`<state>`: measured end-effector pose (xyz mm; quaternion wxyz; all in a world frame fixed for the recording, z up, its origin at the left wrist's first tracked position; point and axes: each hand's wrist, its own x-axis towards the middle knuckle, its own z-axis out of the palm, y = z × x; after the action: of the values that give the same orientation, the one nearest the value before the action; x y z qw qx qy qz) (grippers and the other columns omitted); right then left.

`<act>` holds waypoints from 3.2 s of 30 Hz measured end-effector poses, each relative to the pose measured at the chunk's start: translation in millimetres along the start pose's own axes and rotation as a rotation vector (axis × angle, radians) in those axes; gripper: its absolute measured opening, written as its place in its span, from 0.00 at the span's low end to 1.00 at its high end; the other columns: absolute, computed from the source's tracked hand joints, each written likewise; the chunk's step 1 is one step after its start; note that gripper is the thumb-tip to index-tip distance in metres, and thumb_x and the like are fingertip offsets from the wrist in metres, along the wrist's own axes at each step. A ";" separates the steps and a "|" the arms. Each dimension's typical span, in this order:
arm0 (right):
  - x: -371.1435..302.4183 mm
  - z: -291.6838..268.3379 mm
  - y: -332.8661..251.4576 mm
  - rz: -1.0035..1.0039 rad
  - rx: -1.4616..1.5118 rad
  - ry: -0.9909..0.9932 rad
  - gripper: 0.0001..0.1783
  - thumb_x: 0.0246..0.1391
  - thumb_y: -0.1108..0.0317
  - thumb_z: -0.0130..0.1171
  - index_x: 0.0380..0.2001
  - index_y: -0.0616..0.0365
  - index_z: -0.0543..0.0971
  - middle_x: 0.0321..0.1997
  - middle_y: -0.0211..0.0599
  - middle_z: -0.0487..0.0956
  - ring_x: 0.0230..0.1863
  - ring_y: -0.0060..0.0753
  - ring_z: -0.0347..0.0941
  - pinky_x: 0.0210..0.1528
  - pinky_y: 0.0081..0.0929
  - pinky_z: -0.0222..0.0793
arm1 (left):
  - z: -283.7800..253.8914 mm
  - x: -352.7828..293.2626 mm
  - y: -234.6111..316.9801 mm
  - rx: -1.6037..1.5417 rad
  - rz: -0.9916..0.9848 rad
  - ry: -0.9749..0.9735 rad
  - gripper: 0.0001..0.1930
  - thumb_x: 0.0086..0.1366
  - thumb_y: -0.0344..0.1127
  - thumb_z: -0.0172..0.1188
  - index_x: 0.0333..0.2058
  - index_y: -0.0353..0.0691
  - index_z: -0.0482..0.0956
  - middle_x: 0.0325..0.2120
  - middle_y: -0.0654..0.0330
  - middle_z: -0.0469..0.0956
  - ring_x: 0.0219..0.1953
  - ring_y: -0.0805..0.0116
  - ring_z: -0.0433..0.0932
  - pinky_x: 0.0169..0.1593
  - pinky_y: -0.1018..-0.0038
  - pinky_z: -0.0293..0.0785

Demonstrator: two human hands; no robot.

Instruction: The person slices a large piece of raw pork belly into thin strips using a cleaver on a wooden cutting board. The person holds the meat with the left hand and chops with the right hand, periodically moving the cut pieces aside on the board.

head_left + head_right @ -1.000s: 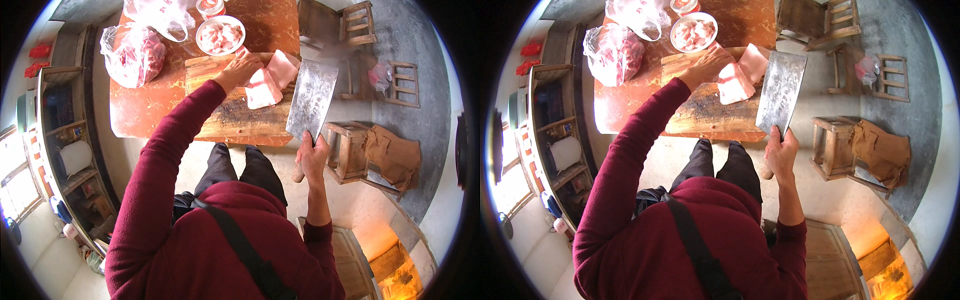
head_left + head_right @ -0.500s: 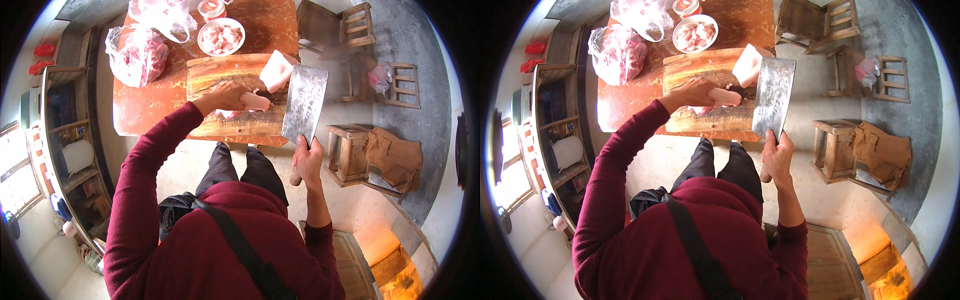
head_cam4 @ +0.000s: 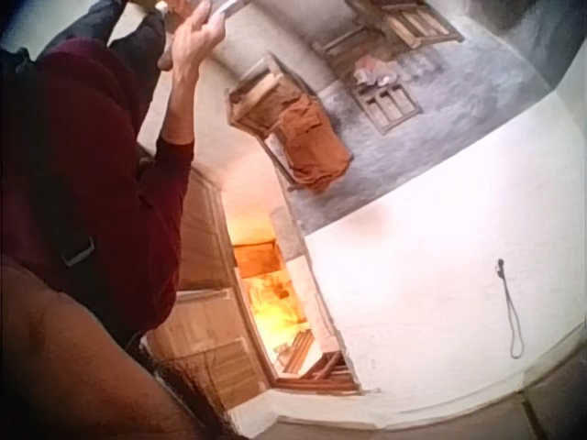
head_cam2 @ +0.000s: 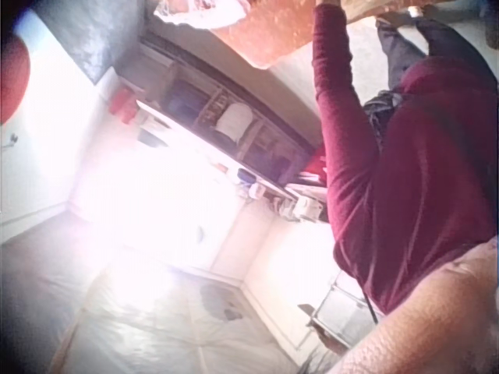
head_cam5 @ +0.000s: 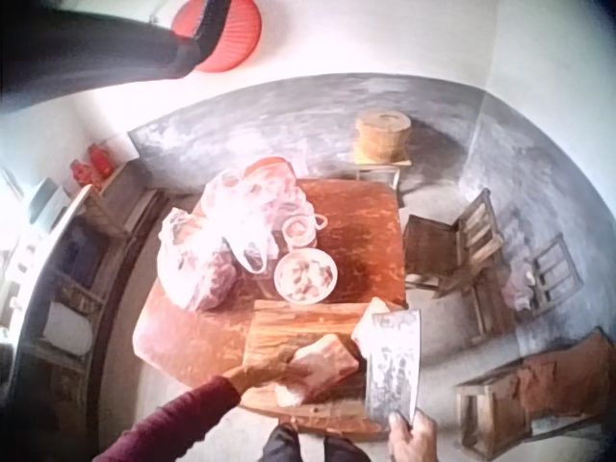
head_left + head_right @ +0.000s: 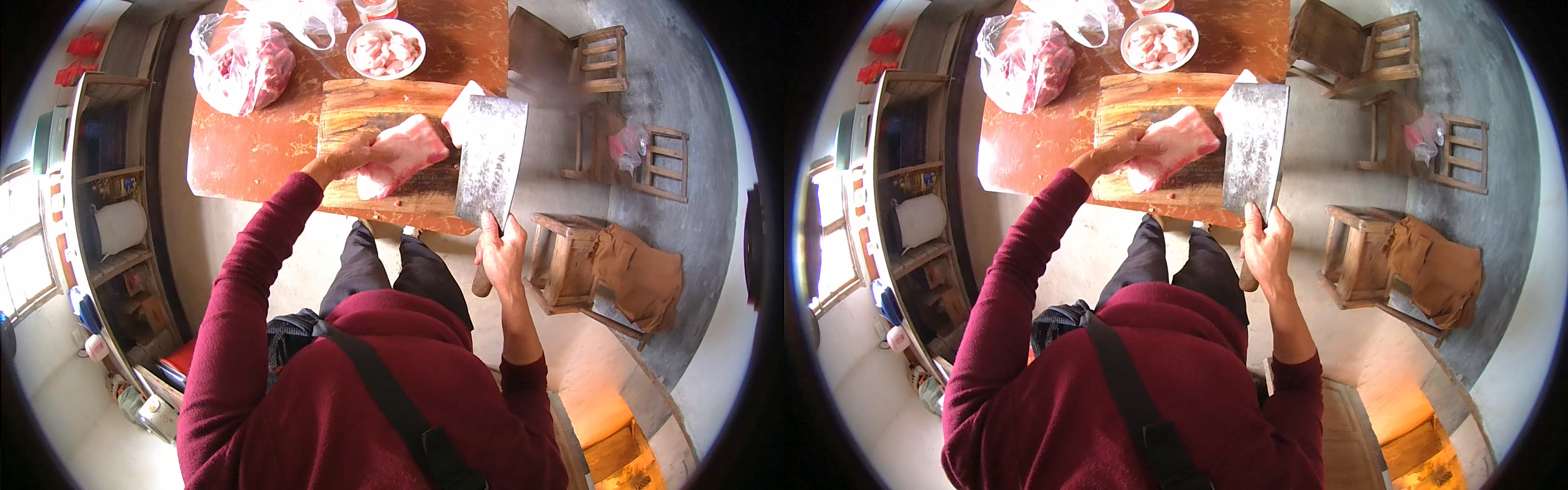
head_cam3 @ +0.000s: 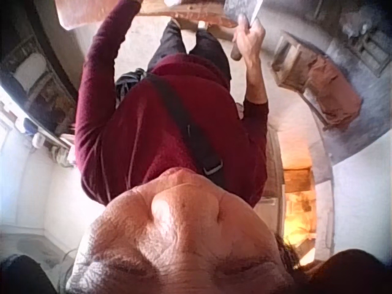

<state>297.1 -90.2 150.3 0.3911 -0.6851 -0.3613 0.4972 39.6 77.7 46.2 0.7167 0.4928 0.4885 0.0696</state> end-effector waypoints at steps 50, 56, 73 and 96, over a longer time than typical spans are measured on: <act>-8.1 29.9 23.3 -0.001 -0.164 -0.087 0.12 0.57 0.67 0.51 0.23 0.62 0.68 0.10 0.32 0.66 0.06 0.24 0.63 0.07 0.25 0.57 | 41.8 -32.6 -42.0 0.552 0.180 0.462 0.15 0.49 0.28 0.60 0.37 0.36 0.72 0.32 0.50 0.77 0.36 0.51 0.76 0.39 0.65 0.72; -4.8 27.6 12.5 -0.013 -0.127 -0.094 0.11 0.59 0.67 0.48 0.26 0.63 0.67 0.12 0.28 0.65 0.07 0.19 0.60 0.08 0.20 0.56 | 22.4 -26.4 -5.2 -0.832 -0.039 0.038 0.13 0.57 0.37 0.58 0.37 0.36 0.73 0.26 0.60 0.74 0.25 0.71 0.73 0.30 0.75 0.71; 7.5 19.1 2.6 0.013 -0.109 -0.072 0.12 0.58 0.65 0.50 0.24 0.62 0.69 0.11 0.30 0.66 0.07 0.20 0.60 0.07 0.23 0.56 | 96.2 -15.2 -51.6 -1.151 0.182 0.058 0.15 0.64 0.37 0.49 0.45 0.32 0.69 0.37 0.56 0.75 0.38 0.64 0.76 0.45 0.66 0.74; 32.8 76.1 17.2 -0.285 -0.620 -0.094 0.13 0.55 0.66 0.48 0.26 0.68 0.68 0.22 0.59 0.71 0.27 0.62 0.68 0.30 0.47 0.62 | -14.9 38.4 -15.3 0.450 0.363 0.699 0.23 0.45 0.43 0.67 0.39 0.39 0.75 0.30 0.51 0.76 0.36 0.54 0.74 0.45 0.66 0.69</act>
<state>233.6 -55.2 106.6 0.2130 -0.6903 -0.6049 0.3350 42.0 101.9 9.5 0.3598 0.6611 0.6097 0.2485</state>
